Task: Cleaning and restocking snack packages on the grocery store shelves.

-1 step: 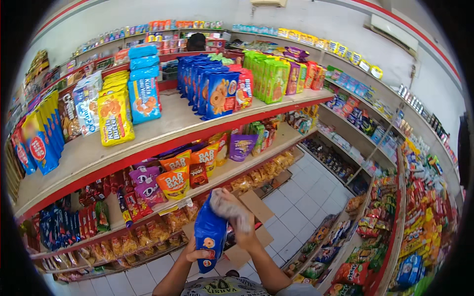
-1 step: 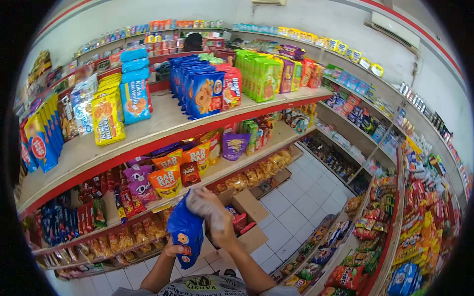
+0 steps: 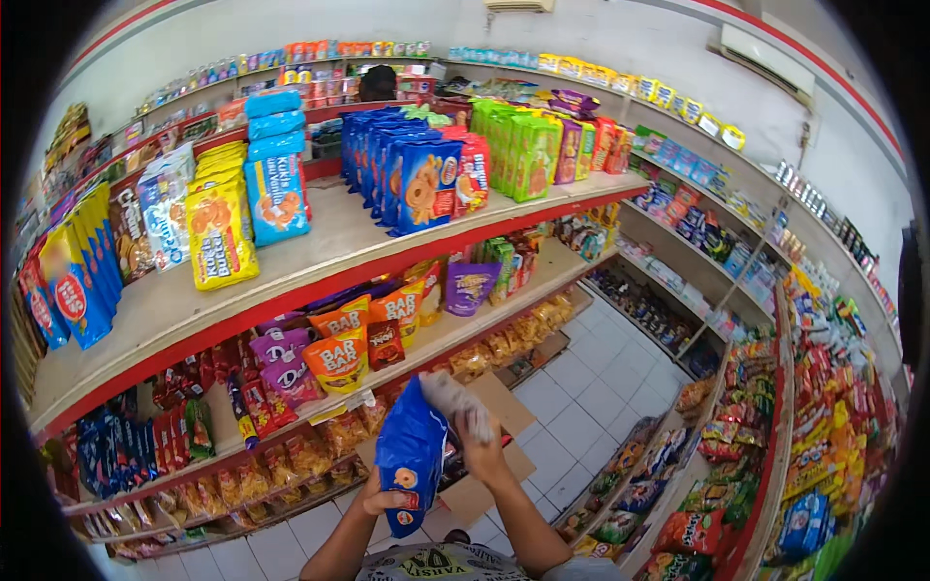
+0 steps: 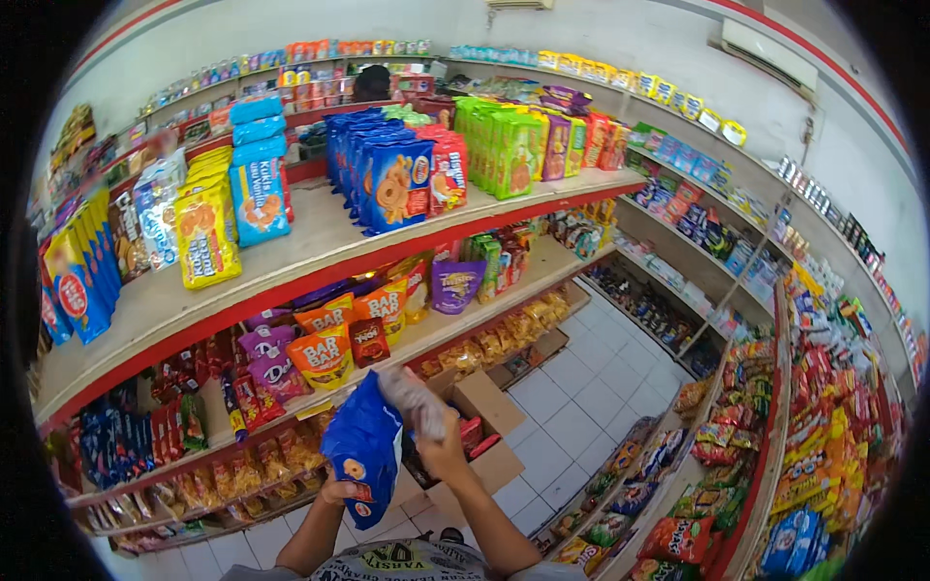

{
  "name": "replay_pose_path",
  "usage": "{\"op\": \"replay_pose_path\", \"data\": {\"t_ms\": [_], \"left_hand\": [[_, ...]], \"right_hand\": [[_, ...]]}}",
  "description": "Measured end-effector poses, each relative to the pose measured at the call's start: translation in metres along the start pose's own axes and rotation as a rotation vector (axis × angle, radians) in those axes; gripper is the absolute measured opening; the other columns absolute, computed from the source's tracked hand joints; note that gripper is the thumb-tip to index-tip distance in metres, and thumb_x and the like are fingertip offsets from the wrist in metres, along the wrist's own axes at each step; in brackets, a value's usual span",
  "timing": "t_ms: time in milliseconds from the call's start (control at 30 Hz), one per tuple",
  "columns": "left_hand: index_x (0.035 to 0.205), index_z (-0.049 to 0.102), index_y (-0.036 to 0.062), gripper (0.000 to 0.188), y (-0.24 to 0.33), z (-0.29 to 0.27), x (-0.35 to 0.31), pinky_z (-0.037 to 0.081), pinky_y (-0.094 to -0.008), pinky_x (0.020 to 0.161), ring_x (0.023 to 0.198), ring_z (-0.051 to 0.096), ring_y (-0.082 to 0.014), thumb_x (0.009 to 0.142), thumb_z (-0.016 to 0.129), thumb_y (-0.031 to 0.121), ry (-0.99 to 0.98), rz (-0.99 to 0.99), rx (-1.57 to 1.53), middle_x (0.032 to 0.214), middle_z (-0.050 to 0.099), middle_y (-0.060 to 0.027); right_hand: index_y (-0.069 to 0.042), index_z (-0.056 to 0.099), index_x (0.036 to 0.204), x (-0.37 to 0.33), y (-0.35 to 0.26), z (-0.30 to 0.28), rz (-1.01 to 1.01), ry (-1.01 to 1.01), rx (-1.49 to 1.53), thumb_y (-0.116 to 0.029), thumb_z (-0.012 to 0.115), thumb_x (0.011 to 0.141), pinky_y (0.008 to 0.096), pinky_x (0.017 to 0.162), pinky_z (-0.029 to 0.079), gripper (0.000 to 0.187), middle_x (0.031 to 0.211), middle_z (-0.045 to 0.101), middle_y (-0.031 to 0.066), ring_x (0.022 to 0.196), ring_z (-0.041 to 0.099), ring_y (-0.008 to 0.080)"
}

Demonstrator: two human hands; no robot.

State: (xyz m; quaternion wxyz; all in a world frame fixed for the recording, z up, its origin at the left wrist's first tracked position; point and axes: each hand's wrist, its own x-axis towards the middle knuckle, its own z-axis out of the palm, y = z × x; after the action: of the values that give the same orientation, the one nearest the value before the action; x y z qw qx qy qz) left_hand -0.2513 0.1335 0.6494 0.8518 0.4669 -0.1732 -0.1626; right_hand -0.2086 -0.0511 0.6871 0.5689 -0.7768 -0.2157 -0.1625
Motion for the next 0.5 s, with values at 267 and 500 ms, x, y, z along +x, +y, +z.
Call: {"op": "replay_pose_path", "data": {"t_ms": [267,500], "left_hand": [[0.128,0.036,0.0004,0.076,-0.003,0.008,0.022,0.044,-0.0459,0.091,0.104,0.054,-0.0339,0.058,0.061,0.017,-0.001,0.223,-0.634,0.119,0.052,-0.0184],[0.128,0.037,-0.0001,0.077,0.021,0.004,0.024,0.046,-0.0467,0.088,0.101,0.056,-0.0351,0.068,0.058,0.043,0.184,0.373,-0.760,0.118,0.051,-0.0213]], "right_hand": [[0.001,0.043,0.126,-0.038,0.013,0.020,0.400,0.232,0.759,-0.016,0.046,0.092,0.0239,0.094,0.032,0.038,0.124,0.048,0.0052,0.112,0.044,0.0126],[-0.001,0.053,0.112,-0.075,-0.024,0.016,0.573,-0.018,0.418,-0.024,0.056,0.089,0.0270,0.092,0.035,0.033,0.101,0.056,0.0044,0.102,0.049,0.0149]]}}
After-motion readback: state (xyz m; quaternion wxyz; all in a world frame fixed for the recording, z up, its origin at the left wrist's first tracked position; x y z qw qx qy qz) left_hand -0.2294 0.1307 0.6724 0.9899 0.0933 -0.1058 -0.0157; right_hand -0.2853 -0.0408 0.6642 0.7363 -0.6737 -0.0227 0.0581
